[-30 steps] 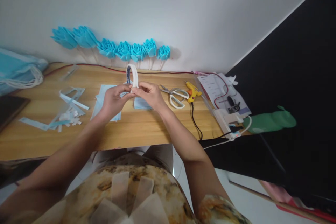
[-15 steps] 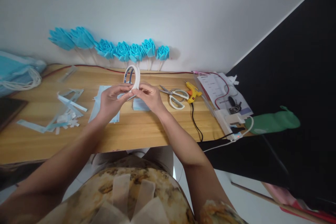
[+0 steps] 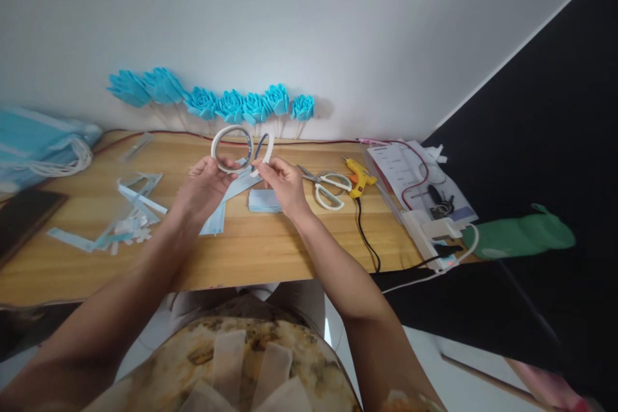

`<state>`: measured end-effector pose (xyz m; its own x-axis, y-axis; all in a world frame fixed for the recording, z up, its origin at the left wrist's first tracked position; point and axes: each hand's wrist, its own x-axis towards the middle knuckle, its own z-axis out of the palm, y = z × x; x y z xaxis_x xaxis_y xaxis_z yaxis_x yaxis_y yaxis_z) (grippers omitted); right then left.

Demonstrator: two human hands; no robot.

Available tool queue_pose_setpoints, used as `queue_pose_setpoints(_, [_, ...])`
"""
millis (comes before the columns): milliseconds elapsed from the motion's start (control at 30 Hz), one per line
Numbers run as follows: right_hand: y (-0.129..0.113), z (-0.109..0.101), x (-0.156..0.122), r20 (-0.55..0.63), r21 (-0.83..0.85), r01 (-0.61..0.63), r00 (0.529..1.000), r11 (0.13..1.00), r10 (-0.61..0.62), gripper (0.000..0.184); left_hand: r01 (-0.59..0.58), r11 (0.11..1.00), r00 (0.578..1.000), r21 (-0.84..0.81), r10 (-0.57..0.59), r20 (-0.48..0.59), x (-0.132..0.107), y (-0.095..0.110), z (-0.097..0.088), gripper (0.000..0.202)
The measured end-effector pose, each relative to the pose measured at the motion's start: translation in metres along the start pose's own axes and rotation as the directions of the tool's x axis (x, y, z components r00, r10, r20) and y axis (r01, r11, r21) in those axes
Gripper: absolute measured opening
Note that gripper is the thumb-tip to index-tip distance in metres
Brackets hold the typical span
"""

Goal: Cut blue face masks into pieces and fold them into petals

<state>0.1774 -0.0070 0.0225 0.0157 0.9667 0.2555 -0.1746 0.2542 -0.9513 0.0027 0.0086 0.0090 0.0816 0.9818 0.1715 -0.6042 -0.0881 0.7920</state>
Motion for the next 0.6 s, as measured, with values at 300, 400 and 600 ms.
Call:
queue_pose_setpoints(300, [-0.001, -0.002, 0.001, -0.035, 0.049, 0.007, 0.999, 0.999, -0.006, 0.043, 0.126, 0.969, 0.982, -0.212, -0.152, -0.111, 0.003, 0.007, 0.002, 0.018])
queue_pose_setpoints(400, [0.001, -0.001, 0.001, -0.047, 0.022, 0.006, 0.999, 1.0, -0.005, 0.046, 0.137, 0.964, 0.976, -0.229, -0.171, -0.133, 0.003, 0.009, 0.004, 0.022])
queue_pose_setpoints(600, [0.002, 0.002, -0.001, -0.019, -0.06, 0.013, 1.0, 0.998, -0.015, 0.041, 0.004, 0.995, 1.0, 0.096, -0.003, -0.004, -0.005, 0.006, 0.007, 0.031])
